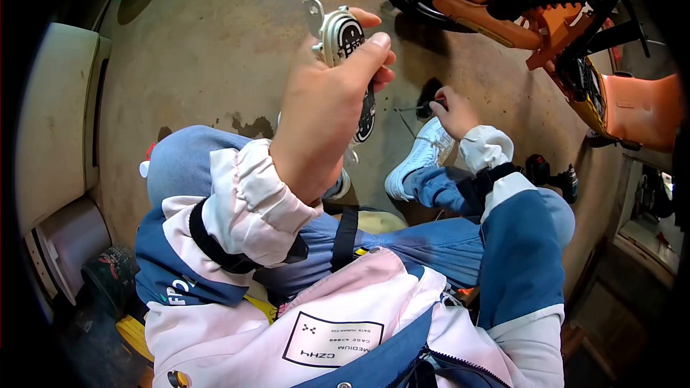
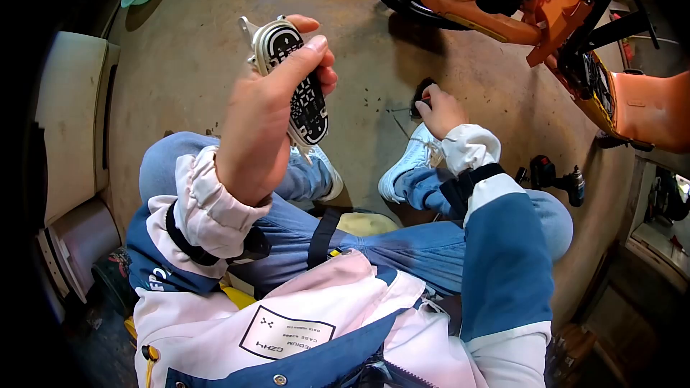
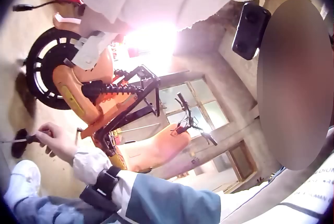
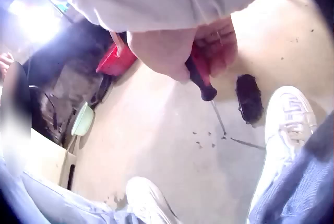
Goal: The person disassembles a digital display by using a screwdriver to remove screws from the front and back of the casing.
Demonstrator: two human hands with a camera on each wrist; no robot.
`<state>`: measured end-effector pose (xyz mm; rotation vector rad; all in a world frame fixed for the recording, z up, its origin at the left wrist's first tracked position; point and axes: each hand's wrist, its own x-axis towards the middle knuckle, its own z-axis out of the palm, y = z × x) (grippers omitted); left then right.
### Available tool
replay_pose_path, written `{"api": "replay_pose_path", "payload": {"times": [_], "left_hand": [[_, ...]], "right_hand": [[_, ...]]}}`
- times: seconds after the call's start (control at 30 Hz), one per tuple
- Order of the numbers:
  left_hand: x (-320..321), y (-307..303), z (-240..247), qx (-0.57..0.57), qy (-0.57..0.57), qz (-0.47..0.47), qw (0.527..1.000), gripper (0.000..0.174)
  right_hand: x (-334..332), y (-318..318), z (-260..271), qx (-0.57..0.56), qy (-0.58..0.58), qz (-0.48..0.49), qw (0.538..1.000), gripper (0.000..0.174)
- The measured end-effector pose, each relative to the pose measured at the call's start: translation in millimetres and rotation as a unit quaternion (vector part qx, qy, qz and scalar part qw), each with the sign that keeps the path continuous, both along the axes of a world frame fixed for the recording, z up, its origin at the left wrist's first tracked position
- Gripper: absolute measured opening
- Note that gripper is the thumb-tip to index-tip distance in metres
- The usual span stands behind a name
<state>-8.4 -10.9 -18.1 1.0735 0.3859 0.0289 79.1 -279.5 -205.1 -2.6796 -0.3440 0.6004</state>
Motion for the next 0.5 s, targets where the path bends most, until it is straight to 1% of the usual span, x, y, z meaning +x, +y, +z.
{"api": "replay_pose_path", "payload": {"times": [0.07, 0.1, 0.17, 0.2, 0.23, 0.3, 0.4, 0.43, 0.5], "left_hand": [[-1, 1, 1, 0.014, 0.015, -0.005, 1.000, 0.031], [-1, 1, 1, 0.014, 0.014, -0.005, 1.000, 0.031], [-1, 1, 1, 0.008, 0.026, -0.003, 1.000, 0.035], [-1, 1, 0, 0.008, 0.025, -0.003, 1.000, 0.035], [0, 2, -2, 0.008, 0.026, -0.003, 1.000, 0.036], [0, 3, -3, 0.009, 0.026, -0.001, 1.000, 0.036], [1, 4, -2, 0.013, 0.032, 0.006, 0.999, 0.039], [0, 3, -2, 0.017, 0.037, 0.011, 0.999, 0.039], [1, 3, -2, 0.021, 0.040, 0.018, 0.999, 0.040]], "right_hand": [[6, 0, 18, 0.023, 0.007, -0.013, 1.000, 0.032], [8, 3, 34, 0.022, 0.006, -0.013, 1.000, 0.032], [11, 9, 68, 0.032, -0.026, 0.010, 0.999, 0.032], [11, 9, 82, 0.053, -0.070, 0.016, 0.996, 0.031], [10, 11, 101, 0.054, -0.071, 0.016, 0.996, 0.031], [8, 13, 142, 0.122, -0.072, 0.004, 0.990, 0.026], [-2, 10, 186, 0.190, -0.071, -0.037, 0.978, 0.022], [-4, 6, 195, 0.218, -0.100, -0.025, 0.971, 0.022], [-11, -3, 212, 0.276, -0.074, -0.066, 0.956, 0.021]]}}
